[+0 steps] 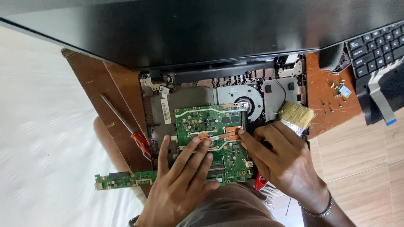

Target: Cleaning a laptop motherboard and heatsink with a brush before reassembling the laptop.

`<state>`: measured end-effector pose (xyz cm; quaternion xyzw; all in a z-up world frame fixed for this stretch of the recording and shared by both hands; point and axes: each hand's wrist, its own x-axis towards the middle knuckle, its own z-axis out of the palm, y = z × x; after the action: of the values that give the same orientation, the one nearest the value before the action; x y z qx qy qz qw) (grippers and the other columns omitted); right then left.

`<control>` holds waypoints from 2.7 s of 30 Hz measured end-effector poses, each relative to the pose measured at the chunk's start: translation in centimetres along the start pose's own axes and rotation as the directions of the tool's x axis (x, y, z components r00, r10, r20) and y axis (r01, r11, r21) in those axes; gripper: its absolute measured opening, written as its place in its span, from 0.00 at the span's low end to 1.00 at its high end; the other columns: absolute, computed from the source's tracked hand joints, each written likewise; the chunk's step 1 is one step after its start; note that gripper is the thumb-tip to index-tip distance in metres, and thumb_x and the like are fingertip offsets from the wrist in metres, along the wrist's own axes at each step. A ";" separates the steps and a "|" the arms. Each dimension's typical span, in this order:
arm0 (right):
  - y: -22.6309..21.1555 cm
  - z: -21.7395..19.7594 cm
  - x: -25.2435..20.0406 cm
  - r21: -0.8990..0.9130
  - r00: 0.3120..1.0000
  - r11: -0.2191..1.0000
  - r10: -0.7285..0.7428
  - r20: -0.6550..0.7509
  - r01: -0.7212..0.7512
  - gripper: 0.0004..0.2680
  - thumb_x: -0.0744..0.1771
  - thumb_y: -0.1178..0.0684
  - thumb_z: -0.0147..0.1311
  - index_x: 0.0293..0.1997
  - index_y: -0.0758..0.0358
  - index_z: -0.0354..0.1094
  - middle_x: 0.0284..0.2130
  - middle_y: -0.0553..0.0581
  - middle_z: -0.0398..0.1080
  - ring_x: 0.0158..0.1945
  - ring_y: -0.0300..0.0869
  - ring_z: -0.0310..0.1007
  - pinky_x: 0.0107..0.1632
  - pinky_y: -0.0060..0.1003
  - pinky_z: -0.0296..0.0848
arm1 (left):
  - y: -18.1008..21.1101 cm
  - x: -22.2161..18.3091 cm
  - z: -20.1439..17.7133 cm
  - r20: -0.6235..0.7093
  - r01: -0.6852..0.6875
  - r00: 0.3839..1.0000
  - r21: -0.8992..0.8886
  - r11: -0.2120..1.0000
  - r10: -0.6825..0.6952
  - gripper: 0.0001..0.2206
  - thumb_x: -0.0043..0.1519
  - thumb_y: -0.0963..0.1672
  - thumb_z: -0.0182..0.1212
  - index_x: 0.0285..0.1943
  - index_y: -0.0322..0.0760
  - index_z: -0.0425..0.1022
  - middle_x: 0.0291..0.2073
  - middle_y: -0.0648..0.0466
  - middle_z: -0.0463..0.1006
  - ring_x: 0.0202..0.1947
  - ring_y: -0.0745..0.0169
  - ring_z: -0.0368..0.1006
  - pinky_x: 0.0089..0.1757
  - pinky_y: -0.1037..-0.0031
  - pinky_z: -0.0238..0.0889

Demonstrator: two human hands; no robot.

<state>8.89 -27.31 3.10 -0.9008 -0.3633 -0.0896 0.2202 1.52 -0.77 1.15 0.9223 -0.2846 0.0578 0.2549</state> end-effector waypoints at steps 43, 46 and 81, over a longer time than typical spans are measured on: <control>9.4 -8.0 -8.7 0.163 0.581 0.913 0.368 -0.726 -0.375 0.13 0.80 0.65 0.60 0.72 0.90 0.74 0.41 0.72 0.73 0.40 0.52 0.71 0.55 0.55 0.80 | 0.6 -4.4 1.6 -0.091 0.039 0.996 0.177 0.983 -0.024 0.30 0.66 0.58 0.68 0.74 0.47 0.76 0.71 0.52 0.80 0.76 0.44 0.72 0.78 0.27 0.49; 13.1 -4.7 -23.2 0.217 0.353 0.829 0.436 -0.828 -0.515 0.08 0.80 0.70 0.62 0.69 0.89 0.75 0.46 0.75 0.74 0.52 0.57 0.76 0.70 0.58 0.86 | 3.1 -1.5 0.6 -0.080 0.026 0.997 0.086 0.996 -0.019 0.28 0.65 0.54 0.72 0.73 0.45 0.77 0.69 0.53 0.82 0.75 0.45 0.73 0.79 0.29 0.50; 4.5 4.0 -20.8 0.597 0.594 0.704 0.684 -0.423 -0.385 0.10 0.71 0.51 0.62 0.41 0.70 0.71 0.38 0.61 0.72 0.40 0.48 0.75 0.44 0.38 0.75 | 4.1 25.2 12.8 0.148 -0.455 0.886 0.087 0.886 0.440 0.09 0.64 0.34 0.75 0.36 0.35 0.80 0.31 0.53 0.76 0.36 0.53 0.72 0.41 0.60 0.64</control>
<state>-2.94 -41.13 -8.63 -0.8102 0.0170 -0.2208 0.5427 19.69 -22.54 -1.74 0.8470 -0.5011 0.0746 0.1611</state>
